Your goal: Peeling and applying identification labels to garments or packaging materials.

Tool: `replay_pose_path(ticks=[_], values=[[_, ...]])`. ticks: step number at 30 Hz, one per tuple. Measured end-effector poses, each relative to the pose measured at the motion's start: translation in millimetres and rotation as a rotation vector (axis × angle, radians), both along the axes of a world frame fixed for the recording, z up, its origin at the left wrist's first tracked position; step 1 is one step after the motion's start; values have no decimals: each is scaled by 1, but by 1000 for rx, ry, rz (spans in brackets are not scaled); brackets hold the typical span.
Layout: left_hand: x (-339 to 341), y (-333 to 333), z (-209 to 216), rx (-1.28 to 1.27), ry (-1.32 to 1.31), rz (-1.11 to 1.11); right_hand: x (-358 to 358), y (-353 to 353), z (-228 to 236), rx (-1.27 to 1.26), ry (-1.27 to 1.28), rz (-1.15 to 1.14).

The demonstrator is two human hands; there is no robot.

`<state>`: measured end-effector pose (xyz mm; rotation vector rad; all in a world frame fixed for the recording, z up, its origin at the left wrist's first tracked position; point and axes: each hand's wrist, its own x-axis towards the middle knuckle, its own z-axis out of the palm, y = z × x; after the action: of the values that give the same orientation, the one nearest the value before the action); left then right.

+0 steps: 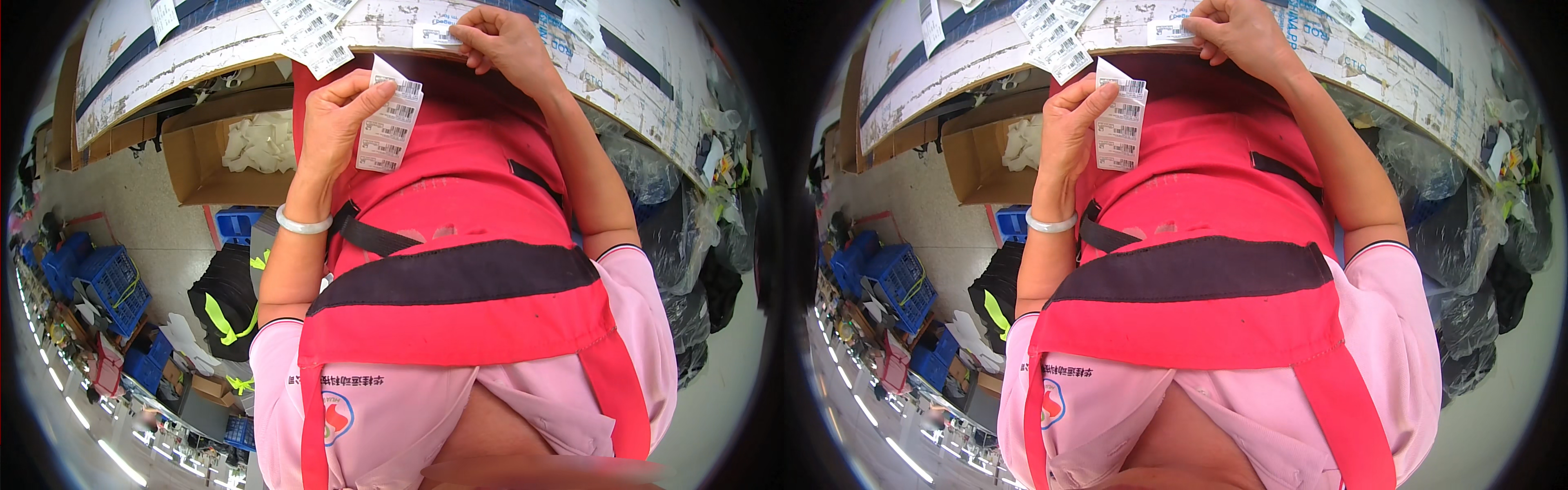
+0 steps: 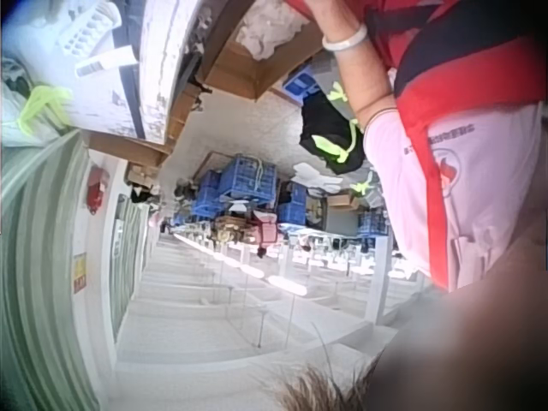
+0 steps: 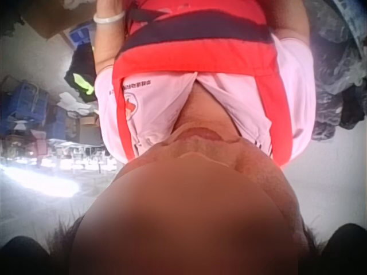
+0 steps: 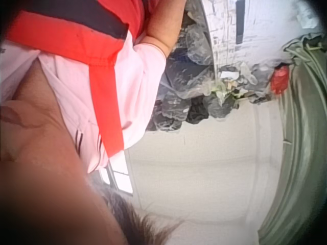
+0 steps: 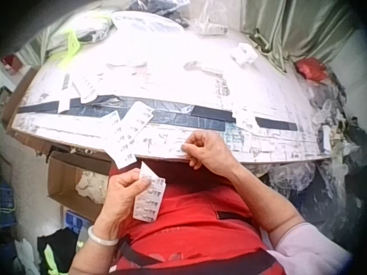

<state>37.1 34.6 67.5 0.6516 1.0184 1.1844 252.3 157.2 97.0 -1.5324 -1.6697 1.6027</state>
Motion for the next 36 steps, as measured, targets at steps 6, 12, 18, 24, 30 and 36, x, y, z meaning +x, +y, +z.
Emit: replay_pose_path(ticks=[6, 12, 18, 24, 30, 36], values=[[-1, 0, -2, -10, -3, -3, -4, -1, 2, 28, -52, 1], [1, 0, 0, -35, 7, -6, -8, -6, 1, 173, -123, 21], [7, 2, 1, -50, 29, 17, 26, -4, -14, 130, 70, -44], [2, -5, -2, -87, 70, 79, 113, 32, -18, 327, 20, -274], [7, 3, 1, -93, 21, 45, 169, 56, -36, 319, -477, -444], [13, 5, 7, -50, 86, 56, 97, 16, 18, 586, -441, -380]])
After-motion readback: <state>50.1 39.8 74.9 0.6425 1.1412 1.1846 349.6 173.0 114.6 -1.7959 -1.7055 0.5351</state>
